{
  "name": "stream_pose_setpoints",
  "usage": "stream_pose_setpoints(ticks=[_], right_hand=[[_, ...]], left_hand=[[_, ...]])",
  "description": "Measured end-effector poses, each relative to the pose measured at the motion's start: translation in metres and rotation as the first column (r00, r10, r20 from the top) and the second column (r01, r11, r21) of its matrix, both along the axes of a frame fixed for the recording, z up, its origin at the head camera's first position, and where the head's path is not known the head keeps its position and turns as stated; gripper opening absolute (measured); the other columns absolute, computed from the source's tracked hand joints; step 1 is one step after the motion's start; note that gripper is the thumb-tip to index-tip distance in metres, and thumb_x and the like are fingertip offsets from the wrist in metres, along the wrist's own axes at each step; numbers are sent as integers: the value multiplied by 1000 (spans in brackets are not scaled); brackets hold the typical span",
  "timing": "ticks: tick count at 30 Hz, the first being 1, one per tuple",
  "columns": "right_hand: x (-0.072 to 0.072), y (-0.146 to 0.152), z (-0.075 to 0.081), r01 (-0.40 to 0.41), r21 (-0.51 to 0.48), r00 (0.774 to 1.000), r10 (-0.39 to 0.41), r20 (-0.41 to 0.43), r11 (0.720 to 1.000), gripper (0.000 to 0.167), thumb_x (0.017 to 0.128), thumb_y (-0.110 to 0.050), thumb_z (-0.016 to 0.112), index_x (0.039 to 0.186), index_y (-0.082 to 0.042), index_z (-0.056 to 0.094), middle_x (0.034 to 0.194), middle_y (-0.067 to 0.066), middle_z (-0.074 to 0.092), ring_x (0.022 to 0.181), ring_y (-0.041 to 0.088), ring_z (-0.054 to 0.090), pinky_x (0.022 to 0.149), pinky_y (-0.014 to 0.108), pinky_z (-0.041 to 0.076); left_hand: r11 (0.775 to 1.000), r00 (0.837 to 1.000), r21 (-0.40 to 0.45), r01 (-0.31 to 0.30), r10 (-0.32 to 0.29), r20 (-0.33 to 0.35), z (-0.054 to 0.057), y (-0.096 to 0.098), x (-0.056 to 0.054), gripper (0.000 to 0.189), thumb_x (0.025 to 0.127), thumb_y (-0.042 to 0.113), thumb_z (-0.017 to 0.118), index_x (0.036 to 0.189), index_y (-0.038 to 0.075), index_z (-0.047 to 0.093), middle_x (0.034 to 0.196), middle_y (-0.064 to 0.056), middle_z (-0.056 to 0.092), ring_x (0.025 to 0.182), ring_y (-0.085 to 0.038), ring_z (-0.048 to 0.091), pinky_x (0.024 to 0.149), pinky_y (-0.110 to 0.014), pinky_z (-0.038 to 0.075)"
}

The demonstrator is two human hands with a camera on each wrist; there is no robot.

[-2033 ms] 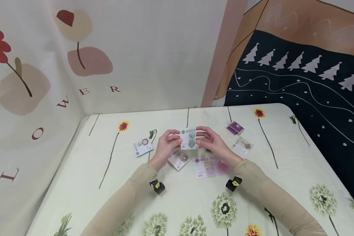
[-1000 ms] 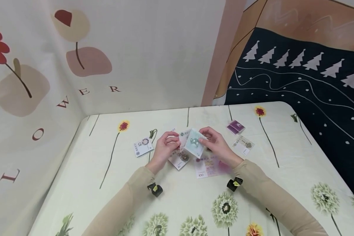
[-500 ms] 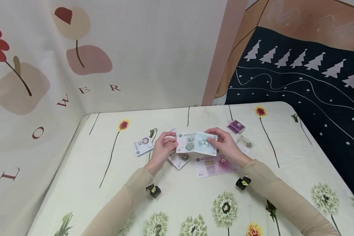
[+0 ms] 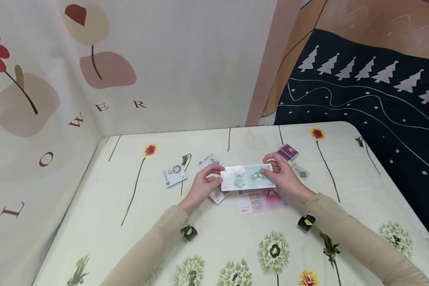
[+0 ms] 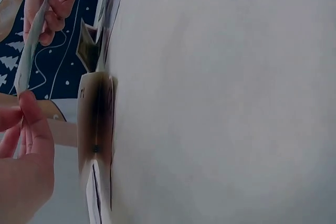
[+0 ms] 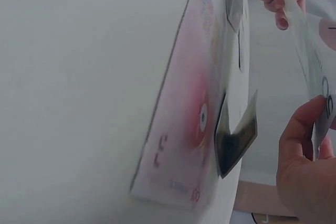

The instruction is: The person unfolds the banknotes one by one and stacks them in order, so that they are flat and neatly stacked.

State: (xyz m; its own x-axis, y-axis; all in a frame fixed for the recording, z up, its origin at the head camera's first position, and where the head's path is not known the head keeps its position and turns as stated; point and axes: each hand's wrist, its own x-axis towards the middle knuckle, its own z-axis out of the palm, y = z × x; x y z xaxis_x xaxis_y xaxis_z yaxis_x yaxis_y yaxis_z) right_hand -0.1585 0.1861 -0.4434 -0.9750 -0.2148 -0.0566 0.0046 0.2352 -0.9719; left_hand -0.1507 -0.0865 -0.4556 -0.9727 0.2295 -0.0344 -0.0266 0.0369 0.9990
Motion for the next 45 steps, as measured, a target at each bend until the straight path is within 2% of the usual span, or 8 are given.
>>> stream_pose_setpoints(ticks=[3, 9, 15, 19, 25, 35, 42, 45], right_hand=[[2, 7, 0, -4, 21, 1000, 4, -3, 1000, 26, 94, -3, 59, 117, 2, 47, 111, 20, 58, 86, 15, 61, 69, 22, 53], [7, 22, 3, -23, 96, 1000, 22, 8, 995, 23, 94, -12, 63, 114, 1, 62, 114, 19, 60, 82, 12, 60, 68, 20, 50], [12, 34, 3, -86, 127, 996, 86, 6, 988, 33, 92, -7, 64, 125, 0, 60, 134, 18, 50, 102, 25, 60, 80, 19, 50], [14, 37, 0, -70, 137, 996, 76, -40, 988, 33, 91, -3, 65, 123, 2, 62, 133, 20, 50, 102, 29, 61, 81, 21, 51], [16, 36, -3, -5, 129, 995, 18, -101, 992, 30, 88, 0, 66, 118, 5, 64, 122, 22, 59, 91, 15, 64, 78, 21, 53], [19, 40, -4, 10, 101, 1000, -10, -8, 995, 32, 90, -4, 65, 120, 5, 63, 124, 21, 57, 97, 9, 59, 82, 18, 48], [23, 47, -7, -7, 108, 1000, 6, 7, 994, 33, 90, -8, 66, 120, 5, 63, 123, 22, 58, 98, 7, 60, 83, 19, 49], [26, 50, -10, -21, 136, 1000, 22, -11, 991, 32, 89, -8, 68, 118, 5, 65, 120, 22, 60, 95, 7, 62, 82, 19, 50]], left_hand=[[999, 999, -5, 44, -44, -1, -2, 4, 1, 36, 84, -15, 58, 119, -6, 59, 111, -18, 55, 88, -22, 67, 77, -30, 56], [998, 999, -51, 32, -32, 0, -3, 10, 2, 35, 85, -13, 60, 118, -2, 62, 108, -14, 57, 81, -17, 67, 73, -26, 56], [998, 1000, -64, 17, -19, -24, -2, 15, 4, 34, 84, -14, 60, 115, -3, 63, 106, -15, 58, 71, -12, 65, 70, -27, 57], [997, 1000, -71, 4, -5, -17, -1, 18, 5, 34, 83, -15, 60, 115, -3, 63, 105, -14, 58, 70, -13, 65, 70, -31, 58], [996, 1000, -88, 7, -7, -4, 1, 22, 7, 36, 83, -17, 58, 115, -2, 61, 103, -13, 58, 72, -14, 64, 72, -33, 58], [997, 1000, -73, 7, -5, 25, 1, 25, 11, 32, 84, -18, 56, 113, -6, 60, 93, -13, 59, 72, -12, 62, 73, -36, 57], [991, 999, -134, 25, -18, 51, -3, 28, 13, 32, 82, -18, 57, 113, -9, 60, 93, -17, 59, 78, -35, 64, 74, -45, 56], [987, 999, -155, 42, -37, 39, -5, 27, 15, 33, 83, -16, 59, 115, -7, 60, 93, -18, 61, 79, -35, 64, 73, -45, 57]])
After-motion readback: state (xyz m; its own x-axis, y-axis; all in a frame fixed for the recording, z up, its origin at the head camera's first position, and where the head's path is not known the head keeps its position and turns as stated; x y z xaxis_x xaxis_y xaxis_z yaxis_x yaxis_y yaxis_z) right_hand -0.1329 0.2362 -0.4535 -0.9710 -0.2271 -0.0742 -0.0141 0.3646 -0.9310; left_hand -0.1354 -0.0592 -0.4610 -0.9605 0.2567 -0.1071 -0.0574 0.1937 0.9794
